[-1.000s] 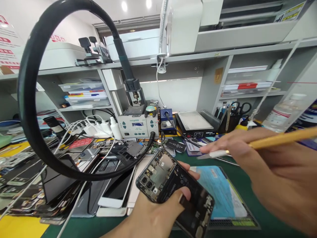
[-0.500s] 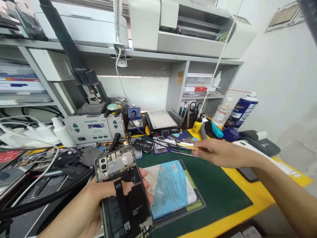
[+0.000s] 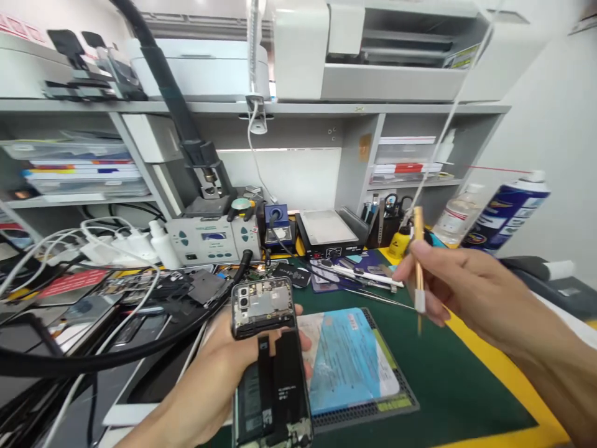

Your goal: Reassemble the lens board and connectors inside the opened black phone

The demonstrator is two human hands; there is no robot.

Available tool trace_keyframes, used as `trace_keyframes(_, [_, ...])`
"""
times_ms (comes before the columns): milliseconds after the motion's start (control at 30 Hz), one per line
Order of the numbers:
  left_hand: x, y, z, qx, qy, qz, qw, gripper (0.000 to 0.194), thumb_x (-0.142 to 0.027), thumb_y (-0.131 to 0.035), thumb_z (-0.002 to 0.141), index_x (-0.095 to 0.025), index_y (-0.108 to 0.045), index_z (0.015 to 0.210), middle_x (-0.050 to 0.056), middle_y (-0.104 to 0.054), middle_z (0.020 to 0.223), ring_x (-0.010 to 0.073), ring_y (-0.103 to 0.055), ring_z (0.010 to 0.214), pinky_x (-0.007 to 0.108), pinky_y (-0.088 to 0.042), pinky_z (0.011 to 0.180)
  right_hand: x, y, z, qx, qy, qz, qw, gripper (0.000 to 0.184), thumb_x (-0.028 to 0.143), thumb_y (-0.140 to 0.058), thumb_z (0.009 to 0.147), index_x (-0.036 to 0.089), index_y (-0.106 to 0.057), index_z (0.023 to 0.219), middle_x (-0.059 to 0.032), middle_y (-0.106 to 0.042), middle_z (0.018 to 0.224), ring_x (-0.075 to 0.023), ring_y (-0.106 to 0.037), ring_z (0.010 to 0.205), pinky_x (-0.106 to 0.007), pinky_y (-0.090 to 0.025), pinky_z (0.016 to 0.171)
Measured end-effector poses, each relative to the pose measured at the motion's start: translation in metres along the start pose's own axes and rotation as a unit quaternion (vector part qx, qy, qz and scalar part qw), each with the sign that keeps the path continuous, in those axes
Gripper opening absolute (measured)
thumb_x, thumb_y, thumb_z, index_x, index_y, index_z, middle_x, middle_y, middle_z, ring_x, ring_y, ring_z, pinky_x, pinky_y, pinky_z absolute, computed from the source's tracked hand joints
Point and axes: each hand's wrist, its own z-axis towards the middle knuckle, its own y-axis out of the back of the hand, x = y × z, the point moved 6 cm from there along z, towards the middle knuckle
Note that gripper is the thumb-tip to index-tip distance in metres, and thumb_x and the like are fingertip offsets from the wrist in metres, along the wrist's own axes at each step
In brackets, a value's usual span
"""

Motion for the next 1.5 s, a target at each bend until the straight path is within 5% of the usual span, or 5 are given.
trace_keyframes(100, [0.002, -0.001, -0.002, 0.015, -0.005, -0.004, 1.0, 0.03, -0.029, -0.081, 0.076, -0.019, -0.071, 0.102, 0.005, -0.075, 0.078, 0.0266, -0.073, 0.071, 0.035, -0.06, 0.063, 0.019, -0.033, 0.002, 0.037, 0.022, 0.112, 0.993, 0.025, 0.043, -0.057, 0.099, 0.024, -0.072, 0.094, -0.0063, -0.076, 0.079, -0.0178, -0.068, 0.051, -0.028, -0.059, 0.048])
trace_keyframes(267, [0.003, -0.001, 0.0, 0.038, -0.017, 0.017, 0.999, 0.018, -0.033, -0.078, 0.078, -0.02, -0.072, 0.089, 0.003, -0.073, 0.075, 0.0231, -0.071, 0.067, 0.034, -0.058, 0.065, 0.03, -0.08, 0.003, 0.018, 0.022, 0.134, 0.991, 0.012, 0.032, -0.073, 0.088, 0.027, -0.062, 0.086, 0.0038, -0.065, 0.059, -0.0161, -0.069, 0.053, -0.023, -0.06, 0.052])
trace_keyframes(433, [0.001, -0.009, -0.001, 0.08, -0.007, 0.055, 0.995, 0.017, -0.032, -0.069, 0.08, -0.018, -0.073, 0.071, 0.005, -0.07, 0.066, 0.0203, -0.066, 0.061, 0.03, -0.055, 0.061, 0.028, -0.099, 0.006, 0.067, 0.042, 0.132, 0.988, 0.01, 0.032, -0.06, 0.098, 0.029, -0.068, 0.1, -0.0015, -0.072, 0.073, -0.0184, -0.073, 0.065, -0.026, -0.064, 0.058])
trace_keyframes(1033, [0.005, -0.006, -0.002, 0.099, 0.024, 0.061, 0.993, 0.014, -0.033, -0.071, 0.081, -0.02, -0.074, 0.086, 0.006, -0.075, 0.07, 0.0217, -0.07, 0.064, 0.028, -0.057, 0.06, 0.021, -0.108, -0.007, -0.003, 0.109, -0.013, 0.994, 0.009, 0.027, -0.048, 0.102, 0.029, -0.056, 0.098, -0.0045, -0.064, 0.087, -0.022, -0.07, 0.075, -0.038, -0.061, 0.069])
trace_keyframes(1500, [0.005, -0.003, 0.003, 0.103, 0.002, 0.109, 0.989, 0.012, -0.03, -0.067, 0.082, -0.021, -0.074, 0.086, 0.006, -0.078, 0.071, 0.0237, -0.072, 0.065, 0.031, -0.059, 0.062, 0.025, -0.109, -0.005, 0.025, 0.137, -0.071, 0.988, 0.01, 0.026, -0.05, 0.101, 0.03, -0.058, 0.099, -0.0041, -0.069, 0.083, -0.024, -0.074, 0.079, -0.037, -0.064, 0.067])
